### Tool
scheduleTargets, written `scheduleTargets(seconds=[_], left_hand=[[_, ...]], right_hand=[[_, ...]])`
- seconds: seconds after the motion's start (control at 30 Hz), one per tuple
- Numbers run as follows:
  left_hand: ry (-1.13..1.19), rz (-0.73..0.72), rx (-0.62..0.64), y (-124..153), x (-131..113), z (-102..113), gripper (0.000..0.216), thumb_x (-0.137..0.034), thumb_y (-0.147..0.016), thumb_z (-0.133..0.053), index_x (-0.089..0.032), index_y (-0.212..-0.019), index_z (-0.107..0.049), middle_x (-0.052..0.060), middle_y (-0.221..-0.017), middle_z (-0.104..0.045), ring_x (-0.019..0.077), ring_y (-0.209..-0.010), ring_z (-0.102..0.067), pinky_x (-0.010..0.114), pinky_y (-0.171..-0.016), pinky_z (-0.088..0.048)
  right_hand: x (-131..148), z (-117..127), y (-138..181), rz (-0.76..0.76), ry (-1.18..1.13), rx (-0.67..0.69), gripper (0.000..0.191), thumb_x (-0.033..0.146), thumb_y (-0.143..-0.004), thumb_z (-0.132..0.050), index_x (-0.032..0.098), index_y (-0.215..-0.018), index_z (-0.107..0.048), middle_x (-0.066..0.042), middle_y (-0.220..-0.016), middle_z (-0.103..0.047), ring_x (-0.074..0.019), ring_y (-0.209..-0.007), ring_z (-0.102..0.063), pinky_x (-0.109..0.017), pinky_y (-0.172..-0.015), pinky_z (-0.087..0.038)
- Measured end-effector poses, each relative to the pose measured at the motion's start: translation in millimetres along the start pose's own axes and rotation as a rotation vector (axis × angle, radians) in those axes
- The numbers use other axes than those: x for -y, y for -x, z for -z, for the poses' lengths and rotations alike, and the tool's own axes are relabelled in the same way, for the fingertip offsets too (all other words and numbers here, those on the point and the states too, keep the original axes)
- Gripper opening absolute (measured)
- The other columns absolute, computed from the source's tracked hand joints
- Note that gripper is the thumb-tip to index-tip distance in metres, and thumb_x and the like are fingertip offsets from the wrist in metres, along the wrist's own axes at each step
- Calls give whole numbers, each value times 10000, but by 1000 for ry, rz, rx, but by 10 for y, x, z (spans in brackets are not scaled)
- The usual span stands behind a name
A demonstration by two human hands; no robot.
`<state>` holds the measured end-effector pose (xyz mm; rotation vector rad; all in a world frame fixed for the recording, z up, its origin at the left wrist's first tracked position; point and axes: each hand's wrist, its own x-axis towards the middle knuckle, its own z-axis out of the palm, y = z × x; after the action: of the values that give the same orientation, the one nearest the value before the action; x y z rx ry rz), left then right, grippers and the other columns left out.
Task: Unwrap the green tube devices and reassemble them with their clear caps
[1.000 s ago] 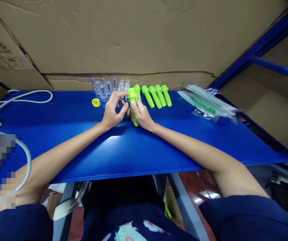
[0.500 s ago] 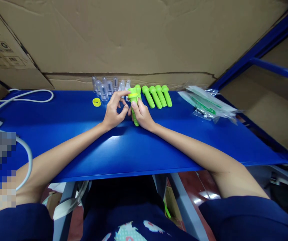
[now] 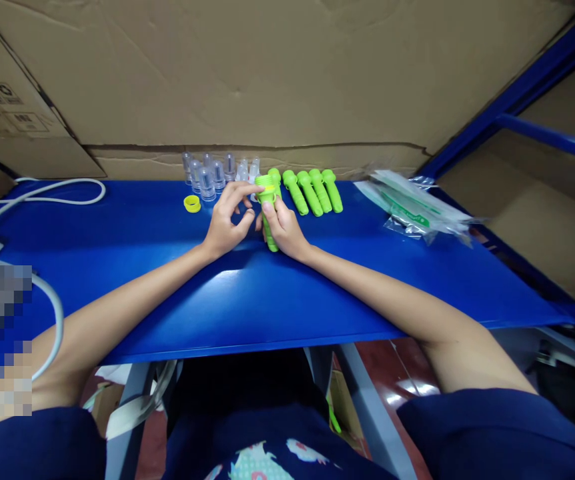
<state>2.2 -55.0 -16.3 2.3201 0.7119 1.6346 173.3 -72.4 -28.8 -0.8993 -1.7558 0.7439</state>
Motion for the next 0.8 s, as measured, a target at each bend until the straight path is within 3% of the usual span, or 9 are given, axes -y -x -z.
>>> scheduleTargets(seconds=[0.33, 0.63, 0.8], left_hand=[[-70, -17, 19, 7, 1, 15, 320, -170, -900, -539, -219, -1178, -690, 73, -1221, -674, 140, -837, -648, 298, -760, -549], [-21, -26, 16, -24, 78, 0, 489, -47, -770, -532, -227, -1216, -621, 47, -1119, -647, 140, -850, -647, 269, -719, -520], [-38, -57, 25, 5, 93, -10, 496, -91, -808, -558, -228, -1284, -570, 64, -1205, -654, 142, -862, -657, 276, -724, -522]], right_hand=[[-4, -9, -1, 13, -15, -16, 505, 723, -1036, -372, 231, -1094, -474, 25, -693, -618, -128, -525, -564, -274, -516, -476], [14, 1, -6, -1, 16, 11, 504, 735, -1030, -360, 242, -954, -431, 12, -683, -617, -133, -564, -577, -275, -544, -470], [13, 15, -21, -19, 17, 7, 537, 748, -999, -425, 220, -1079, -475, -1, -739, -645, -153, -612, -620, -288, -574, -511]])
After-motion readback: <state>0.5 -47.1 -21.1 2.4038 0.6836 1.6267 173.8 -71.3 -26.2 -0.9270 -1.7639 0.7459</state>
